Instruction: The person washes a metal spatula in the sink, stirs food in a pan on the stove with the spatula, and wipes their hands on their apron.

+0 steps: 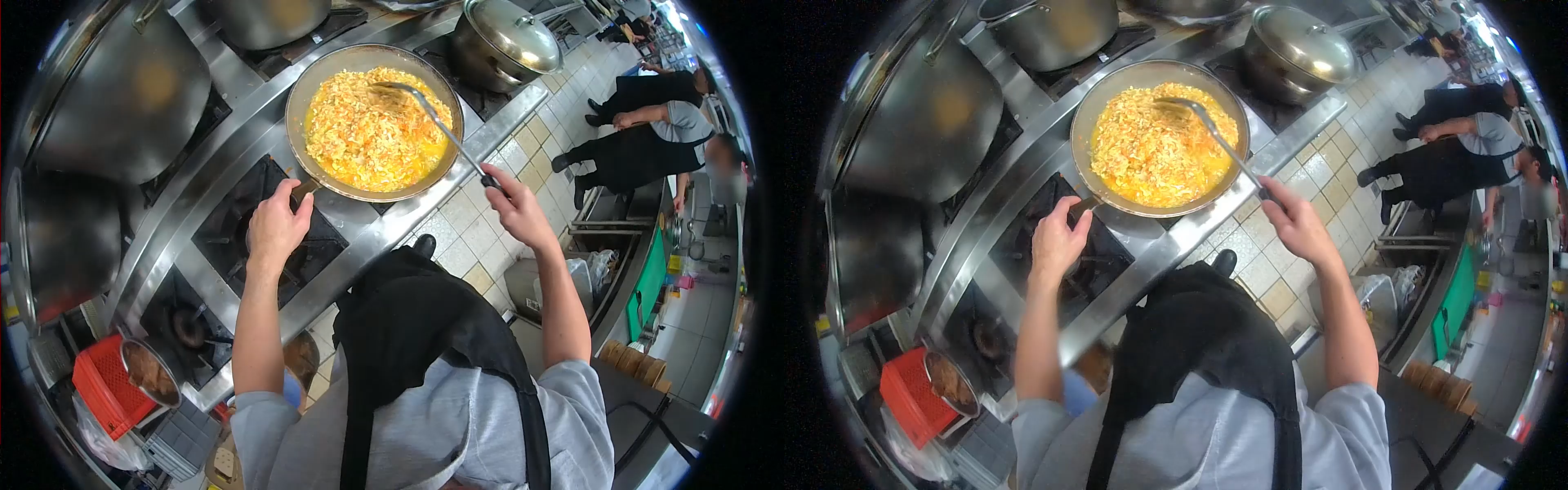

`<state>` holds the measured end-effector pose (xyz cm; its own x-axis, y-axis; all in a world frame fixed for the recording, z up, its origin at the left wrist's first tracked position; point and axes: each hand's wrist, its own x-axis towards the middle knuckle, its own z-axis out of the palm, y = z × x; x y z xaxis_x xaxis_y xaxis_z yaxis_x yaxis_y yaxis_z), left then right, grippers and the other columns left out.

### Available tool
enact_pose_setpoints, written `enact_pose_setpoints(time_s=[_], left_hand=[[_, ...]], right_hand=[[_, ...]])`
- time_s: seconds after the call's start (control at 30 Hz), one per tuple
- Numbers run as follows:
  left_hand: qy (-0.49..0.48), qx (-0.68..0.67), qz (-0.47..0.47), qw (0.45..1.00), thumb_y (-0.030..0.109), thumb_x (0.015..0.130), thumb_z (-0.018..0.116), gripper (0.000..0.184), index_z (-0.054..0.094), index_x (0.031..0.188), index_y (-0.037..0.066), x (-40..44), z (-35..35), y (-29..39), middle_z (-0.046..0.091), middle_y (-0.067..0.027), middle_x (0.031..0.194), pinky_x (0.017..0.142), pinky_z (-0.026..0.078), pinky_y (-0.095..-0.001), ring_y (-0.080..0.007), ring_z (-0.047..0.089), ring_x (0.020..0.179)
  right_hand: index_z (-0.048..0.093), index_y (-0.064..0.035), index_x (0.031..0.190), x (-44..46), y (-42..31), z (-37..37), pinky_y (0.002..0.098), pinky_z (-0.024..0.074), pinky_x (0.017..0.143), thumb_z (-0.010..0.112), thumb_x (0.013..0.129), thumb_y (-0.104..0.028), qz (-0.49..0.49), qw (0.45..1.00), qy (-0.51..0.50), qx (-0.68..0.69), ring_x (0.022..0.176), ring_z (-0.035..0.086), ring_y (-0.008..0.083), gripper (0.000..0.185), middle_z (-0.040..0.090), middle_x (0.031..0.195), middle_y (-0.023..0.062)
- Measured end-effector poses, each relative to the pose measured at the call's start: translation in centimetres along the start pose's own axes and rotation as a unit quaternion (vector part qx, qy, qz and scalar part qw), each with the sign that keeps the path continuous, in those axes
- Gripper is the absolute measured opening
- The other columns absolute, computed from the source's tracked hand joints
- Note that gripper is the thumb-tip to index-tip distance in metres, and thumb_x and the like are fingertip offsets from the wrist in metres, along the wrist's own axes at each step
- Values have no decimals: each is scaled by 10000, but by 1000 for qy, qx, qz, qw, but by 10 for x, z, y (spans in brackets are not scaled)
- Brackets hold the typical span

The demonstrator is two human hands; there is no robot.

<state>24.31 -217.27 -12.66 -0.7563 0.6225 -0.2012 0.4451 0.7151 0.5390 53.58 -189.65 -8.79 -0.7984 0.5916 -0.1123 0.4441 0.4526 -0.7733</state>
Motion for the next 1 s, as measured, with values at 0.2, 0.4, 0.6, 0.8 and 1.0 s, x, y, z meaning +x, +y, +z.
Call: enact_pose_setpoints(time_s=[0.2, 0.4, 0.6, 0.8, 1.0], left_hand=[[19, -13, 28, 999, 342, 913, 664, 359, 639, 1192, 116, 0, 3, -2, 728, -219, 930, 803, 539, -523, -441, 686, 914], [3, -4, 21, 1000, 337, 918, 659, 350, 638, 1187, 114, -1, -3, 4, 730, -213, 951, 807, 539, -523, -438, 684, 924], [-9, -5, 12, 1000, 350, 918, 658, 364, 637, 1197, 118, 0, -2, 2, 726, -227, 960, 817, 537, -530, -449, 679, 936], [-21, 7, -6, 1000, 363, 917, 661, 395, 634, 1231, 126, 3, -1, -2, 723, -237, 977, 847, 537, -529, -451, 680, 961], [4, 15, 15, 1000, 364, 917, 659, 395, 635, 1229, 123, -1, -1, 1, 721, -240, 978, 847, 536, -528, -446, 679, 968]], right_hand=[[443, -128, 1524, -42, 31, 19, 219, 316, 438, 536, 1049, -181, 174, 970, 29, 165, 500, 372, 28, 487, 433, 726, -63], [417, -150, 1537, -45, 10, 16, 213, 287, 427, 526, 1050, -180, 211, 947, -8, 242, 493, 352, 23, 500, 428, 743, -61], [452, -144, 1502, 2, 16, 21, 209, 263, 414, 514, 1045, -192, 201, 952, 32, 229, 484, 319, 15, 464, 408, 724, -50], [504, -85, 1436, 76, 35, 77, 359, 497, 604, 543, 996, -189, -6, 1000, 22, 5, 632, 593, 227, 454, 641, 886, 109], [538, -116, 1371, 71, -22, 69, 523, 542, 730, 523, 953, -148, -121, 974, -62, -182, 813, 684, 432, 419, 693, 886, 252]])
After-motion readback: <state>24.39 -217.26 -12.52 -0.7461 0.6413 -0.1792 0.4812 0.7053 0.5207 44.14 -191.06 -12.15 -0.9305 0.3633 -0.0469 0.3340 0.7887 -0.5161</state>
